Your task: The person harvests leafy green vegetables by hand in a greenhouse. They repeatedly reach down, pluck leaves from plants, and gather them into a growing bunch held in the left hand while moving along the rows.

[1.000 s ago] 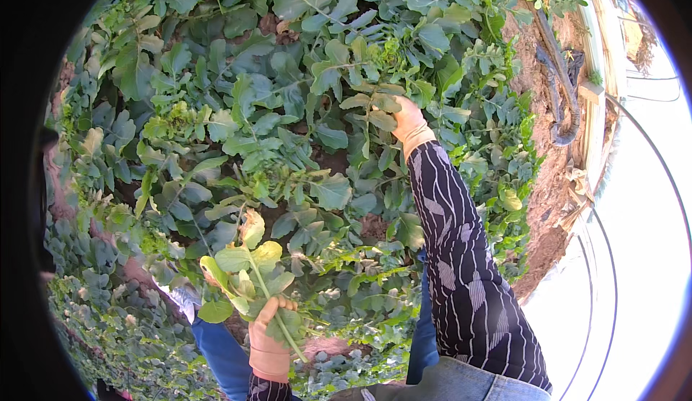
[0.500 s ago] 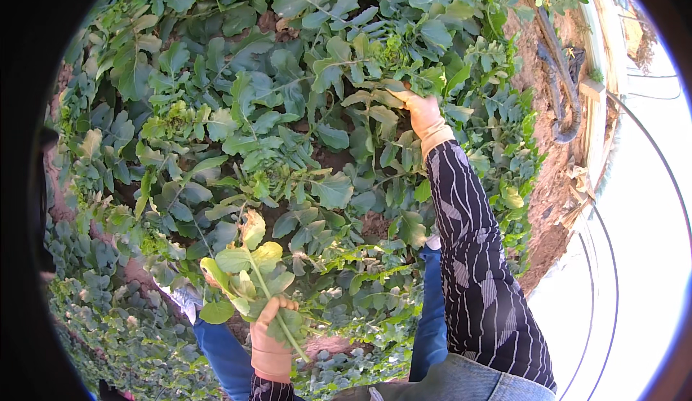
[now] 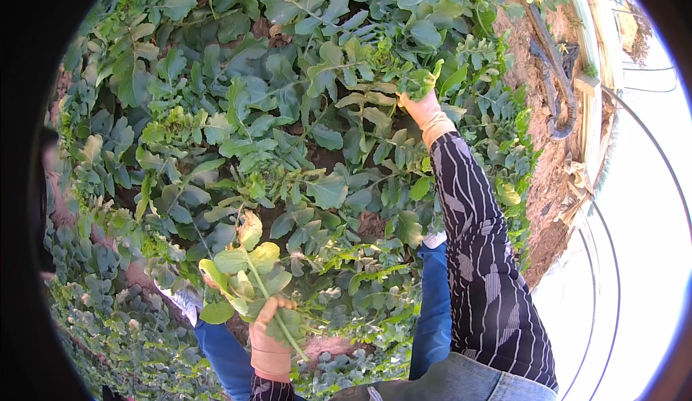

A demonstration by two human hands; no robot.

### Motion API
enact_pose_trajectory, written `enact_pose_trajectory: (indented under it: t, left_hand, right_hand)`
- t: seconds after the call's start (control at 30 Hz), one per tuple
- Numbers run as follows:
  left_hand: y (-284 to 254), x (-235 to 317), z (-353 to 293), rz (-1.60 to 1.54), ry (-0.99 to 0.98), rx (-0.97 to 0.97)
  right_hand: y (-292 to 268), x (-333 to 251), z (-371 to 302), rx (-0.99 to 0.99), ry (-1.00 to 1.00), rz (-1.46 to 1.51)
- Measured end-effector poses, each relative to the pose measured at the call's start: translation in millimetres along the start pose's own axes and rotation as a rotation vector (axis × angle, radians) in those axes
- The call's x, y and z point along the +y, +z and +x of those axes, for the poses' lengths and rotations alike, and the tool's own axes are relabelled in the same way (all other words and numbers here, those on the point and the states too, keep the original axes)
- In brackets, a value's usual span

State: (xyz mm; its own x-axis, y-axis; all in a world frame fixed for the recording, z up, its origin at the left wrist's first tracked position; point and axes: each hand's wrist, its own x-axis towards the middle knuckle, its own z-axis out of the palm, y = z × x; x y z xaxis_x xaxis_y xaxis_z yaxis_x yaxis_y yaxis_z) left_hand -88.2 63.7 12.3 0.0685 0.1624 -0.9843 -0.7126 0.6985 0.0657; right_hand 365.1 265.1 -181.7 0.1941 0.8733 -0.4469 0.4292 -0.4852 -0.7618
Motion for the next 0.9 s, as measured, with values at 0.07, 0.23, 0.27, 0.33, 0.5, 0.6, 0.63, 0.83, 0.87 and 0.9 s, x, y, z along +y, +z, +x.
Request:
enact_pose_trajectory:
  t: [0.07, 0.23, 0.27, 0.33, 0.5, 0.6, 0.63, 0.83, 0.87, 0.9]
  left_hand:
    - [0.6, 0.8, -1.0, 0.029, 0.002, 0.007]
    - [-4.6, -1.7, -0.1, -0.001, 0.018, -0.024]
    - [-5.6, -3.2, 0.9, -0.011, 0.015, -0.028]
    - [-6.6, -5.6, 2.7, -0.018, -0.014, -0.024]
    - [-2.1, -8.2, 4.1, -0.024, -0.081, -0.051]
    - [3.3, -9.3, 7.2, -0.278, -0.159, -0.371]
    - [5.4, -9.3, 9.3, -0.403, -0.214, -0.446]
    - [5.7, -0.2, 2.1, -0.026, -0.148, -0.353]
    - [4.3, 1.0, 1.3, -0.023, -0.150, -0.376]
    - [2.4, 1.5, 1.2, -0.019, -0.154, -0.399]
  right_hand:
    - [10.0, 3.6, 1.6, 0.092, 0.050, 0.111]
    - [28.8, -29.1, -36.3, 0.408, 0.043, -0.381]
    - [30.6, -44.1, -51.7, 0.541, -0.060, -0.123]
    - [29.8, -81.2, -87.8, 0.667, -0.295, 0.358]
    - [50.8, -160.4, -210.6, 0.480, -0.311, 0.249]
    - [77.8, -179.0, -256.6, 0.052, -0.376, 0.246]
    - [91.0, -181.7, -267.3, -0.031, -0.403, 0.254]
    - [140.1, -189.6, -291.9, -0.720, -0.623, 0.167]
    - [138.4, -190.6, -291.6, -0.732, -0.623, 0.150]
    - [135.9, -192.0, -290.8, -0.743, -0.634, 0.136]
